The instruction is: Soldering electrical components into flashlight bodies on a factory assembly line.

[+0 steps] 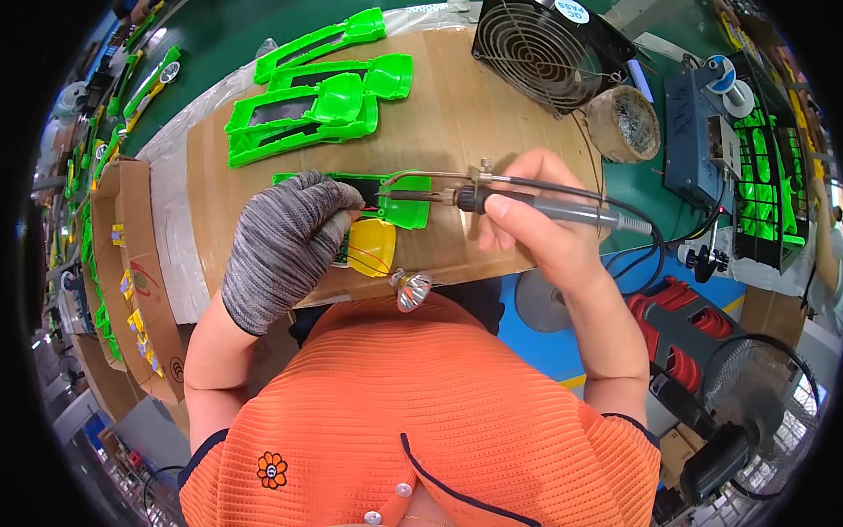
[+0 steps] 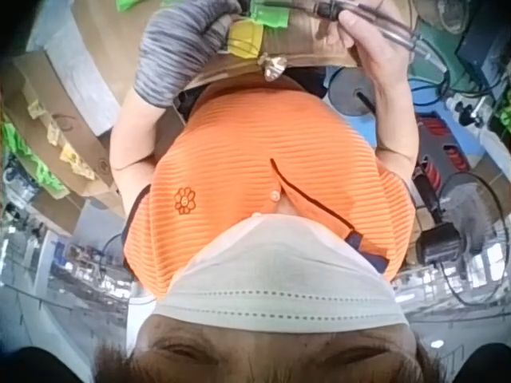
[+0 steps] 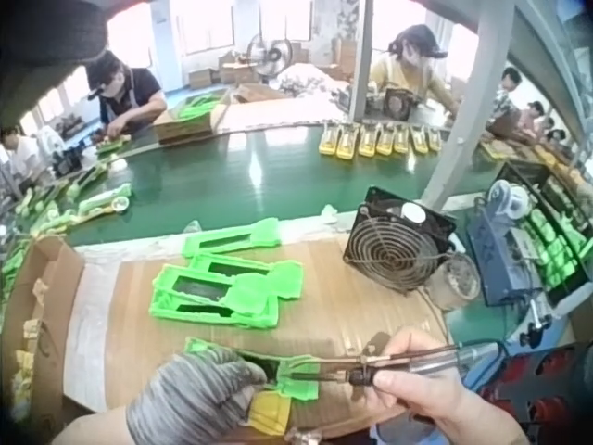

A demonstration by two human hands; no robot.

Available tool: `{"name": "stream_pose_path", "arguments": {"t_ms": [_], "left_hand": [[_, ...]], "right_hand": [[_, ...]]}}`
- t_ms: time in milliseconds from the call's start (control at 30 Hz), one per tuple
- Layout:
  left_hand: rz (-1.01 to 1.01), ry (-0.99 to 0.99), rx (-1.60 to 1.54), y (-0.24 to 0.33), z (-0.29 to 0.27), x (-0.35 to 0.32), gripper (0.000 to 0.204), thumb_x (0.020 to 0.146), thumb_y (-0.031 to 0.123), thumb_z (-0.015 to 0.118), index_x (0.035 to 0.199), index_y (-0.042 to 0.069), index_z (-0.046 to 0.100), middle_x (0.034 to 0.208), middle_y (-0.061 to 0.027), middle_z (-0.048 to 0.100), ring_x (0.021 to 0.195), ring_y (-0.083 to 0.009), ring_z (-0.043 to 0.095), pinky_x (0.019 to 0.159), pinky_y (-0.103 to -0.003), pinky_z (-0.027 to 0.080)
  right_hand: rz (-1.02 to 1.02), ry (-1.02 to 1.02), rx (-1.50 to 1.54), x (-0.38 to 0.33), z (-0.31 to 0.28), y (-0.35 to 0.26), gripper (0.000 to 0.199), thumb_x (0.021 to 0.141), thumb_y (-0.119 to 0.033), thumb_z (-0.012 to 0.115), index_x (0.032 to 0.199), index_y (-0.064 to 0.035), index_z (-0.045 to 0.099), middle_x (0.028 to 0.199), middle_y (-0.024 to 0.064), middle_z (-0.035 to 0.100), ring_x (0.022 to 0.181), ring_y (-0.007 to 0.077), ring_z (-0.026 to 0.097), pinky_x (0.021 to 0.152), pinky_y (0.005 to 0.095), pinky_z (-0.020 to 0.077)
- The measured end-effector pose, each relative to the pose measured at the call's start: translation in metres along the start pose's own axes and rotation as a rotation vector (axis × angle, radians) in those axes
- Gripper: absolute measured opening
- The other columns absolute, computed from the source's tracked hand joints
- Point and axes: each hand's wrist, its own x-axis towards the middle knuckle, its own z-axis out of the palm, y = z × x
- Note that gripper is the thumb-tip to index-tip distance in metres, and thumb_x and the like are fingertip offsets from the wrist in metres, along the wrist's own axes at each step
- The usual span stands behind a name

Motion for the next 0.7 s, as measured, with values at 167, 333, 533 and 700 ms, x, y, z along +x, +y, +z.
{"name": "stream_pose_path", "arguments": {"t_ms": [167,333,533,700], "left_hand": [[-0.030,-0.078,0.146,0.007,-0.003,0.008,0.011,0.082,0.007,0.067,0.093,0.004,0.070,0.087,-0.0157,0.067,0.082,-0.0357,0.065,0.074,-0.042,0.053],[-0.027,-0.148,0.213,0.008,-0.004,0.015,0.010,0.082,0.009,0.066,0.091,0.004,0.069,0.086,-0.0163,0.065,0.081,-0.0360,0.064,0.075,-0.042,0.053],[-0.017,-0.152,0.206,0.007,-0.004,0.017,0.011,0.082,0.010,0.066,0.091,0.004,0.069,0.086,-0.0162,0.065,0.082,-0.0364,0.064,0.075,-0.042,0.053],[-0.021,-0.181,0.210,0.008,-0.005,0.019,0.011,0.082,0.009,0.066,0.091,0.004,0.069,0.085,-0.0165,0.065,0.081,-0.0367,0.064,0.074,-0.042,0.053]], "right_hand": [[0.077,-0.097,-0.014,0.010,-0.003,-0.005,0.016,0.090,-0.007,0.062,0.095,-0.0021,0.048,0.067,0.0081,0.056,0.056,0.0162,0.056,0.056,0.0311,0.0508],[0.183,-0.106,-0.037,0.012,-0.003,-0.006,0.017,0.089,-0.006,0.068,0.091,-0.0028,0.052,0.075,0.0058,0.064,0.064,0.0115,0.063,0.058,0.0252,0.0488],[0.210,-0.120,-0.126,0.013,-0.002,-0.009,0.018,0.088,-0.008,0.070,0.091,-0.0028,0.053,0.076,0.0048,0.064,0.065,0.0103,0.064,0.056,0.0235,0.0476],[0.221,-0.130,-0.170,0.014,0.000,-0.011,0.017,0.088,-0.007,0.070,0.091,-0.0027,0.054,0.076,0.0048,0.064,0.065,0.0104,0.064,0.056,0.0236,0.0479]]}}
